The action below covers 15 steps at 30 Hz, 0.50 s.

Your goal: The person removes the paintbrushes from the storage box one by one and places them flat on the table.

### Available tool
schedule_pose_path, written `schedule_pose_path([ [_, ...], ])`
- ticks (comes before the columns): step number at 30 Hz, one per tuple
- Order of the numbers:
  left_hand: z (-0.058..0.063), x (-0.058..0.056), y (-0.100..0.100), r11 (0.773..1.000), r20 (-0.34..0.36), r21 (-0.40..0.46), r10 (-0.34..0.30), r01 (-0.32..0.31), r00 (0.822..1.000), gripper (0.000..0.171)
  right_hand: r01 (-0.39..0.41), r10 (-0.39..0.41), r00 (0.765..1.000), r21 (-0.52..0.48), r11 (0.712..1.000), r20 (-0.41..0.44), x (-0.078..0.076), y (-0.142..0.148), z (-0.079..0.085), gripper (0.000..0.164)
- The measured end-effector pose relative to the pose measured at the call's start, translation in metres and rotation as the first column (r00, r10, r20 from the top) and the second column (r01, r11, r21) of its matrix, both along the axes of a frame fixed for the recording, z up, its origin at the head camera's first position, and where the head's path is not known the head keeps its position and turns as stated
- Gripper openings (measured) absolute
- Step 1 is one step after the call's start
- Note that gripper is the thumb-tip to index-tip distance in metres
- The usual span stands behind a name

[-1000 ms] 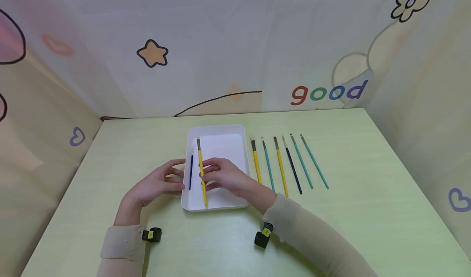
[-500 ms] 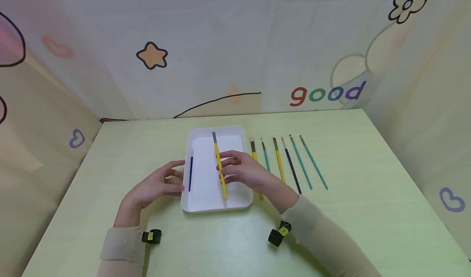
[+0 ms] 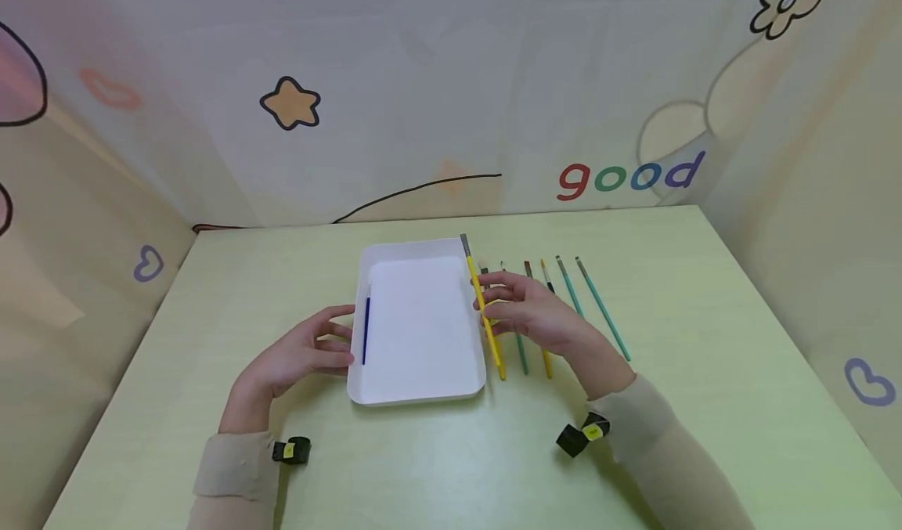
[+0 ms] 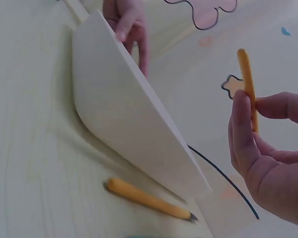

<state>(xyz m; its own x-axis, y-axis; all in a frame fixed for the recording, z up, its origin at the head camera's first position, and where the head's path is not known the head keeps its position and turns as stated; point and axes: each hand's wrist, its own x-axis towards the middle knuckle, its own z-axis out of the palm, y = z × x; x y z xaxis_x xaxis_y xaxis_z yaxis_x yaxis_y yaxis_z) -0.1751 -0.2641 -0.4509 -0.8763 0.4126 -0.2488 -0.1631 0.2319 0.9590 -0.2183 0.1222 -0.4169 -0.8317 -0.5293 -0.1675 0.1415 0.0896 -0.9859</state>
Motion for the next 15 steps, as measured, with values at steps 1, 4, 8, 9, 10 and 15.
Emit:
schedule_pose_path([
  [1, 0.000, 0.000, 0.000, 1.000, 0.000, 0.003, 0.003, -0.003, 1.000, 0.078, 0.009, -0.009, 1.000, -0.005, 1.000, -0.003, 0.000, 0.005, 0.001, 0.055],
  [4, 0.000, -0.001, 0.000, 1.000, -0.002, 0.006, 0.010, -0.010, 1.000, 0.078, 0.034, -0.034, 0.999, -0.022, 0.999, -0.004, -0.002, 0.018, 0.003, 0.056],
  [8, -0.001, -0.001, 0.000, 1.000, -0.005, 0.013, 0.015, -0.015, 1.000, 0.078, 0.069, -0.069, 0.997, -0.021, 0.997, -0.016, -0.004, 0.035, 0.008, 0.057],
  [9, -0.002, -0.001, 0.000, 1.000, -0.006, 0.016, 0.016, -0.016, 1.000, 0.078, 0.080, -0.080, 0.997, -0.017, 0.997, -0.024, -0.005, 0.039, 0.009, 0.056],
  [10, -0.002, -0.001, 0.000, 1.000, -0.007, 0.019, 0.018, -0.018, 1.000, 0.078, 0.091, -0.091, 0.995, -0.014, 0.996, -0.033, -0.006, 0.043, 0.010, 0.056],
  [15, -0.003, -0.002, 0.000, 0.999, -0.001, 0.032, 0.022, -0.022, 1.000, 0.079, 0.133, -0.132, 0.989, 0.011, 0.991, -0.073, -0.010, 0.062, 0.014, 0.057],
])
